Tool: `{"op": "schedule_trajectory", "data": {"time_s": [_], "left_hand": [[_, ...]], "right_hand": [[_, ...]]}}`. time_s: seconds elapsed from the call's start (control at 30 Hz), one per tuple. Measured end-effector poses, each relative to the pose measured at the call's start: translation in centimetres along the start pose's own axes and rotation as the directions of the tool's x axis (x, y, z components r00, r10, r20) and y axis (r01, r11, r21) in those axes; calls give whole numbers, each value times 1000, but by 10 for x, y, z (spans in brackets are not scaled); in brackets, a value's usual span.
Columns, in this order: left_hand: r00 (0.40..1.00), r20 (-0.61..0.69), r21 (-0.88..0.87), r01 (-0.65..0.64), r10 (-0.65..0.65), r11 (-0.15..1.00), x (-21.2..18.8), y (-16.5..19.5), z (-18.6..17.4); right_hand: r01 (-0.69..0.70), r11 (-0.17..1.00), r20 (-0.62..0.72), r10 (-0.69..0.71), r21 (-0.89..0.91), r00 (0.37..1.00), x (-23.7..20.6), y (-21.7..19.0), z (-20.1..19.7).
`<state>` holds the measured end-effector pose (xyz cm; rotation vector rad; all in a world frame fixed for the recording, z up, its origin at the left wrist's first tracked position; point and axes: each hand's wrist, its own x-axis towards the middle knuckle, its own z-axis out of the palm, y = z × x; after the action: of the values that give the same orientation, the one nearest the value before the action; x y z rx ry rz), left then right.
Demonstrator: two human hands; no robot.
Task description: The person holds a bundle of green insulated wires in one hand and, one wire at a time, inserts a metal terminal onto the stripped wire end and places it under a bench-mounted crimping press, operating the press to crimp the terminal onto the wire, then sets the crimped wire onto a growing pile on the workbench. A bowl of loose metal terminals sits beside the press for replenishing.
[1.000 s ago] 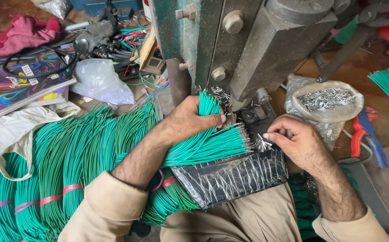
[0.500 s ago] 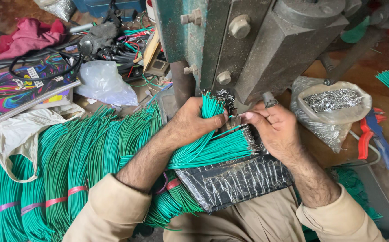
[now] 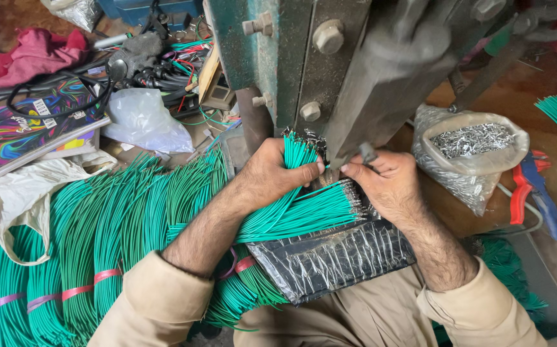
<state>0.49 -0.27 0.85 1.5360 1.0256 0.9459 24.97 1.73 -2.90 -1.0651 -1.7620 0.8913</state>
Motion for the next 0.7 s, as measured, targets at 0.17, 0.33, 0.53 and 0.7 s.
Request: {"op": "schedule_trajectory", "data": {"time_s": [0.17, 0.33, 0.53, 0.7], "left_hand": [[1000, 22, -9, -6, 6, 1000, -3, -1, -4], [996, 88, -90, 6, 2, 996, -1, -6, -6], [989, 147, -155, -4, 27, 988, 5, -16, -3], [993, 115, -152, 13, 5, 988, 3, -14, -4]], "right_hand": [[-53, 983, 94, 37, 178, 995, -5, -9, -3], [22, 999, 191, -30, 43, 981, -18, -24, -40], [98, 912, 298, 28, -398, 954, -22, -22, -62], [-297, 836, 72, 369, -461, 927, -25, -20, -53]]}}
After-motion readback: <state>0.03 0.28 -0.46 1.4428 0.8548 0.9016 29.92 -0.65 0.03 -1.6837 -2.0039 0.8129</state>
